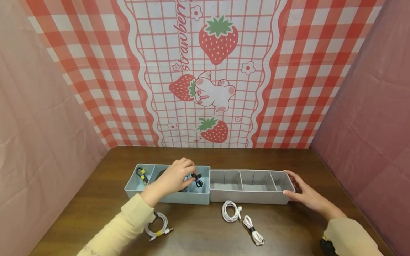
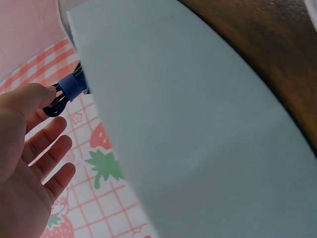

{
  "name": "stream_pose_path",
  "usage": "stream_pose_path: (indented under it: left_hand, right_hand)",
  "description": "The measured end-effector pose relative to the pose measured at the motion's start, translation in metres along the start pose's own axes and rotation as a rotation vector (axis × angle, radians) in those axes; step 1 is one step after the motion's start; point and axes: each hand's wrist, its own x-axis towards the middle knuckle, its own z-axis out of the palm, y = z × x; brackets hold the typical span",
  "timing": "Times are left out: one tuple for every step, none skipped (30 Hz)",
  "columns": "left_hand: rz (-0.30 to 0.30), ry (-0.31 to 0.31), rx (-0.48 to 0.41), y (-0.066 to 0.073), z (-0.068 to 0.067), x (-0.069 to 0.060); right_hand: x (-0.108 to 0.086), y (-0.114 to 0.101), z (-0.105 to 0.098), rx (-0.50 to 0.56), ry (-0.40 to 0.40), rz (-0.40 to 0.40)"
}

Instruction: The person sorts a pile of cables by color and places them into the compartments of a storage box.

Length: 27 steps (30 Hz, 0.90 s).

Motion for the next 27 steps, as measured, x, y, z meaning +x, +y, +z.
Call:
stream_pose_path:
  left_hand:
    - [-0.001, -0.001, -0.001, 0.000, 0.001, 0.000]
    - [-0.001, -0.003, -0.001, -0.001, 0.003, -0.001]
    - [-0.002, -0.006, -0.001, -0.001, 0.005, -0.001]
    - [-0.004, -0.008, -0.002, -0.002, 0.006, -0.001]
    - [-0.006, -0.011, -0.005, -0.002, 0.007, -0.001]
    - [-0.009, -0.011, -0.005, -0.002, 0.009, -0.001]
    - [-0.013, -0.015, -0.008, -0.003, 0.010, -0.001]
    - [-0.017, -0.018, -0.012, -0.003, 0.012, -0.001]
    - [-0.022, -0.023, -0.013, -0.004, 0.014, -0.001]
    - [-0.027, -0.029, -0.015, -0.004, 0.015, -0.001]
    - [-0.031, -0.034, -0.016, -0.004, 0.016, -0.001]
    - [-0.034, -0.040, -0.016, -0.005, 0.018, -0.001]
    - [-0.038, -0.050, -0.018, -0.005, 0.019, 0.000]
    - [-0.042, -0.055, -0.016, -0.005, 0.020, 0.000]
    - [-0.045, -0.061, -0.014, -0.006, 0.021, 0.001]
    - [-0.050, -0.070, -0.016, -0.006, 0.022, 0.001]
    - [-0.055, -0.077, -0.019, -0.006, 0.023, 0.001]
    - [-0.060, -0.086, -0.022, -0.006, 0.024, 0.001]
    - [-0.066, -0.094, -0.026, -0.006, 0.025, 0.001]
    - [-0.071, -0.099, -0.029, -0.006, 0.025, 0.001]
    - [-0.076, -0.106, -0.033, -0.006, 0.026, 0.001]
    - [-0.081, -0.112, -0.035, -0.006, 0.027, 0.001]
    - [-0.084, -0.115, -0.035, -0.006, 0.027, 0.001]
    - [-0.087, -0.118, -0.034, -0.006, 0.028, 0.001]
    - [-0.089, -0.118, -0.032, -0.006, 0.028, 0.001]
    - [-0.091, -0.118, -0.030, -0.006, 0.028, 0.001]
    - [-0.094, -0.120, -0.030, -0.006, 0.029, 0.001]
  right_hand:
    - [0.000, -0.001, 0.000, 0.005, 0.001, 0.004]
    - [0.000, -0.001, 0.000, 0.004, -0.003, -0.002]
    - [0.000, -0.001, 0.000, 0.007, -0.004, -0.006]
    - [0.000, -0.002, 0.001, 0.006, -0.006, -0.012]
    - [-0.001, -0.002, 0.001, 0.009, -0.003, -0.010]
    - [-0.001, -0.002, 0.001, 0.006, -0.005, -0.017]
    - [0.000, -0.003, 0.001, 0.007, -0.003, -0.017]
    - [0.000, -0.003, 0.001, 0.003, -0.003, -0.019]
    - [0.000, -0.003, 0.001, 0.004, -0.002, -0.018]
    - [0.000, -0.003, 0.000, 0.002, -0.003, -0.018]
    - [0.000, -0.002, 0.000, 0.003, -0.003, -0.013]
    - [0.000, -0.002, 0.000, 0.001, -0.006, -0.014]
    - [0.000, -0.002, 0.000, 0.003, -0.006, -0.013]
    - [0.000, -0.001, 0.000, 0.003, -0.008, -0.013]
    - [0.000, -0.001, 0.000, 0.006, -0.005, -0.009]
    - [0.000, -0.001, -0.001, 0.003, -0.004, -0.010]
    - [0.000, -0.001, 0.000, 0.005, -0.002, -0.010]
    - [0.000, 0.000, 0.000, 0.000, -0.005, -0.016]
    - [0.000, 0.000, 0.000, -0.001, -0.001, -0.015]
    - [0.000, 0.000, 0.000, -0.005, 0.000, -0.017]
    - [0.000, 0.000, 0.000, -0.005, 0.005, -0.012]
    - [0.000, 0.000, 0.000, -0.009, 0.002, -0.017]
    - [0.000, 0.000, 0.000, -0.004, 0.005, -0.012]
    - [0.000, 0.001, 0.000, -0.008, 0.004, -0.016]
    - [0.000, 0.001, 0.000, -0.002, 0.009, -0.012]
    - [0.000, 0.001, 0.000, -0.001, 0.008, -0.015]
    - [0.000, 0.001, 0.000, 0.003, 0.009, -0.015]
